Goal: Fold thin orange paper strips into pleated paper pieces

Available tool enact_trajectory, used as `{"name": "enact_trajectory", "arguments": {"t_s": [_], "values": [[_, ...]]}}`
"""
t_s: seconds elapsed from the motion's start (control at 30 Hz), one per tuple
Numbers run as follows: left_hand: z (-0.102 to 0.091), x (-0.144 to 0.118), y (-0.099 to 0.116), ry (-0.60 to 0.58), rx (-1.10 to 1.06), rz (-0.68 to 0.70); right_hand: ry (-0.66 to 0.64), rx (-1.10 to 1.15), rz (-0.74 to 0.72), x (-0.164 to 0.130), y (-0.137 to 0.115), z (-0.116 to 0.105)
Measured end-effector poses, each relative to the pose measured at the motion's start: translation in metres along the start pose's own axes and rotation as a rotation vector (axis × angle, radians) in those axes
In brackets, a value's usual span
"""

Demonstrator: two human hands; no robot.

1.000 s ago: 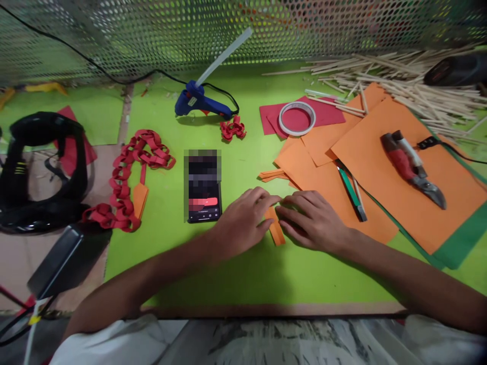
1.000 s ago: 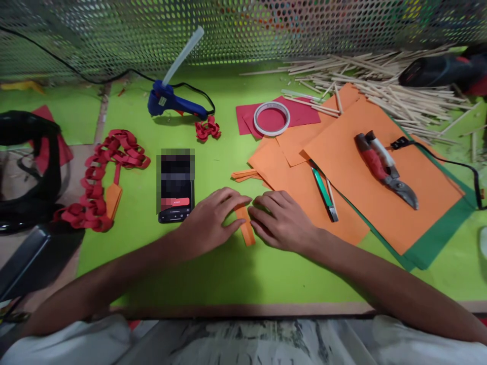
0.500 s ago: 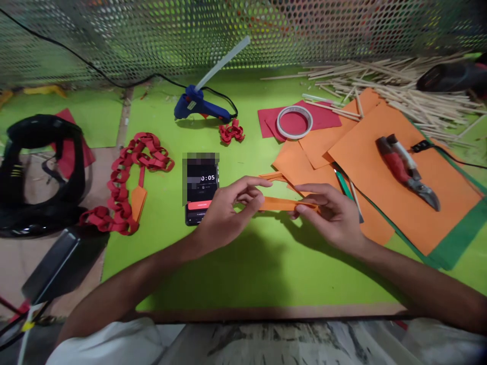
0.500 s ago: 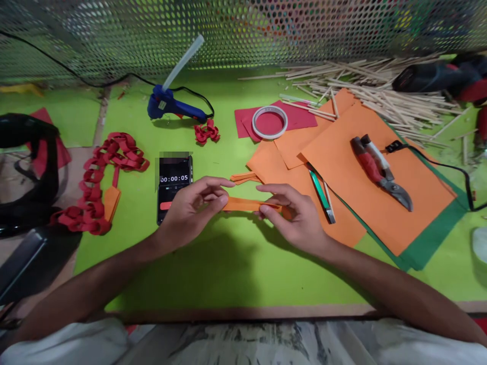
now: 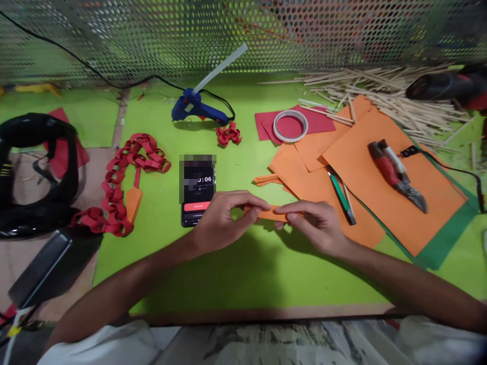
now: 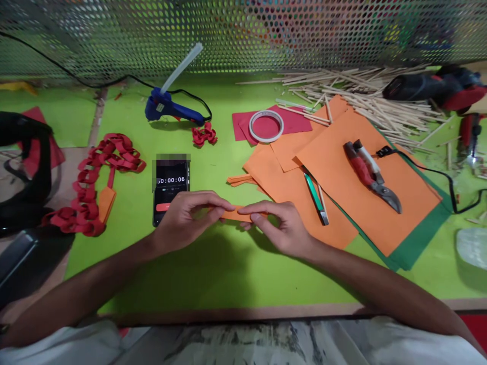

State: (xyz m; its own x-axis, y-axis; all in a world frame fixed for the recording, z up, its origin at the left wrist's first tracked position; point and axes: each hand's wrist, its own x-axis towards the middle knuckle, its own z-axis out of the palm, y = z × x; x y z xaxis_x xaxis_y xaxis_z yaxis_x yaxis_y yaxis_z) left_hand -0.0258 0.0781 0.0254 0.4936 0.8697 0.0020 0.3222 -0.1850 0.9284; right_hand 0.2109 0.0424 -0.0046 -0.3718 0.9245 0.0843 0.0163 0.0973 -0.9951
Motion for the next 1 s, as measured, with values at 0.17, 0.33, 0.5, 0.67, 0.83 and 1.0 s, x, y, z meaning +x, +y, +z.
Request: {"name": "enact_trajectory", "arguments": {"t_s": [0.17,0.33,0.5,0.67,0.83,1.0], "values": [[-0.009,0.016,0.014,0.066,-0.097,0.011,0.031,0.081,0.009,0.025,-0.008,0.002],[-0.010,0.030,0.012,0.164,-0.155,0.033,0.114,0.169,0.001,0.046,-0.011,0.001],[-0.008,0.026,-0.003,0.198,-0.117,0.093,0.155,0.138,0.029,0.047,-0.009,-0.003],[-0.009,0.021,-0.005,0.215,-0.048,0.155,0.199,0.061,0.021,0.046,-0.011,-0.005],[-0.011,0.019,-0.003,0.247,0.032,0.239,0.164,0.026,0.006,0.044,-0.013,-0.007],[-0.010,0.018,-0.004,0.287,0.007,0.302,0.168,-0.022,-0.046,0.042,-0.014,-0.008]]}}
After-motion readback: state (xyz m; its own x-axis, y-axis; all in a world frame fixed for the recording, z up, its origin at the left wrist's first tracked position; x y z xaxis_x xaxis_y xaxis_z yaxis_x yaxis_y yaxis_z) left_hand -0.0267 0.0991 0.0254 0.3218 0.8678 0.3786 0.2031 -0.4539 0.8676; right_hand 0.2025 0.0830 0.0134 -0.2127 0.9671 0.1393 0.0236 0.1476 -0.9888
